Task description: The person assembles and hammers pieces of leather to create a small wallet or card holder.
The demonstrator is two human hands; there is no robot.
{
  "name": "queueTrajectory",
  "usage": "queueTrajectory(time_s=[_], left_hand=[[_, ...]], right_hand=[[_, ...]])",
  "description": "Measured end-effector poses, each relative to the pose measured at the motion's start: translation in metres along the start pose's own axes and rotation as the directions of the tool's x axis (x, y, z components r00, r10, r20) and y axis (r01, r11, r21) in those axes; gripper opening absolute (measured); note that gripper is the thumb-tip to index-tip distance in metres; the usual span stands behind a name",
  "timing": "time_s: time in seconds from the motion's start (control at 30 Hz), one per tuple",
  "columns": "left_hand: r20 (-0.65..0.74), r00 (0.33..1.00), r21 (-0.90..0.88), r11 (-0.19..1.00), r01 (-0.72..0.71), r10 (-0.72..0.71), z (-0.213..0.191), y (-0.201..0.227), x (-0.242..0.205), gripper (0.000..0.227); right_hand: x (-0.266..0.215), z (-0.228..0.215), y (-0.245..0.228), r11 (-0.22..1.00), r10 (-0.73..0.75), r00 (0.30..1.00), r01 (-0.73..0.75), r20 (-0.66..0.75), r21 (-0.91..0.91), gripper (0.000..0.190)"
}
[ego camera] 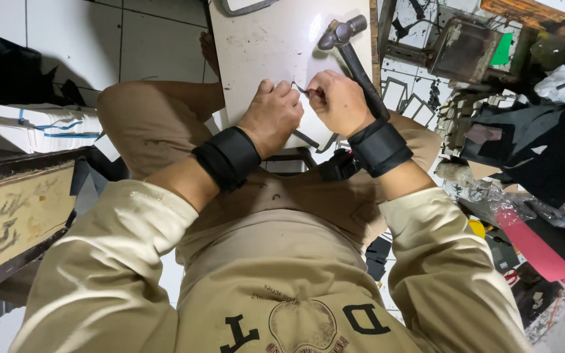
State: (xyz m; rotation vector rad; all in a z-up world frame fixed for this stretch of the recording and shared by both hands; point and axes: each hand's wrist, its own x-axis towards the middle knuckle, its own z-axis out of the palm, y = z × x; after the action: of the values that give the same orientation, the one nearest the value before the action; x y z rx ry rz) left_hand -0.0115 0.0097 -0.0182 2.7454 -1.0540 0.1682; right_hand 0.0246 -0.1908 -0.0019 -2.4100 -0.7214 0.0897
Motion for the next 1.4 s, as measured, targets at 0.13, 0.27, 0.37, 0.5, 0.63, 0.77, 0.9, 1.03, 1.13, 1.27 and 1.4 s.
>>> queueTrajectory(time_s=[0.13, 0.27, 0.37, 0.5, 0.63, 0.77, 0.9, 1.03, 1.13, 1.27, 1.4], left_hand=[[0.007, 1.0, -0.078, 0.997, 0.004, -0.003, 0.003, -0.006, 0.0, 0.01], [0.022, 1.0, -0.074, 0.997, -0.013, 0.014, -0.002, -0.005, 0.0, 0.012], [0.01, 1.0, -0.1, 0.995, -0.009, 0.01, -0.004, -0.004, -0.002, 0.012], [-0.075, 0.996, -0.165, 0.985, 0.041, -0.054, -0.003, -0.003, 0.0, 0.009], [-0.153, 0.982, -0.196, 0.978, 0.078, -0.109, -0.007, 0.002, 0.003, 0.012], [-0.202, 0.964, -0.225, 0.966, 0.126, -0.172, -0.009, 0.011, 0.011, 0.009], [-0.217, 0.95, -0.228, 0.958, 0.175, -0.225, -0.011, 0.018, 0.019, 0.006], [-0.226, 0.951, -0.165, 0.97, 0.177, -0.212, -0.013, 0.023, 0.021, 0.007], [-0.246, 0.952, -0.107, 0.981, 0.16, -0.182, -0.012, 0.024, 0.022, 0.006], [-0.23, 0.965, 0.021, 0.99, 0.138, -0.13, -0.008, 0.023, 0.025, 0.008], [-0.211, 0.971, 0.091, 0.987, 0.133, -0.112, -0.008, 0.019, 0.026, 0.011]], right_hand=[[-0.001, -0.007, -0.009, 0.997, -0.071, 0.997, 0.071, -0.001, 0.003, 0.005], [-0.005, 0.0, -0.013, 0.978, -0.149, 0.989, 0.146, -0.012, -0.148, 0.007], [-0.006, 0.005, -0.011, 0.966, -0.153, 0.987, 0.14, -0.045, -0.219, 0.007], [-0.004, 0.0, -0.002, 0.998, -0.064, 0.994, 0.065, -0.084, 0.004, 0.005], [-0.013, 0.001, 0.001, 0.96, 0.108, 0.993, -0.095, -0.036, 0.265, 0.004], [-0.02, 0.005, -0.002, 0.858, 0.285, 0.959, -0.258, 0.006, 0.444, 0.009], [-0.023, 0.0, -0.019, 0.933, 0.212, 0.967, -0.156, -0.143, 0.324, 0.008], [-0.026, 0.0, -0.029, 0.953, 0.214, 0.955, -0.158, -0.204, 0.259, 0.009], [-0.029, 0.002, -0.03, 0.962, 0.191, 0.954, -0.136, -0.229, 0.239, 0.008], [-0.032, 0.004, -0.028, 0.978, 0.149, 0.953, -0.104, -0.263, 0.178, 0.01], [-0.032, 0.0, -0.033, 0.977, 0.141, 0.959, -0.096, -0.247, 0.189, 0.009]])
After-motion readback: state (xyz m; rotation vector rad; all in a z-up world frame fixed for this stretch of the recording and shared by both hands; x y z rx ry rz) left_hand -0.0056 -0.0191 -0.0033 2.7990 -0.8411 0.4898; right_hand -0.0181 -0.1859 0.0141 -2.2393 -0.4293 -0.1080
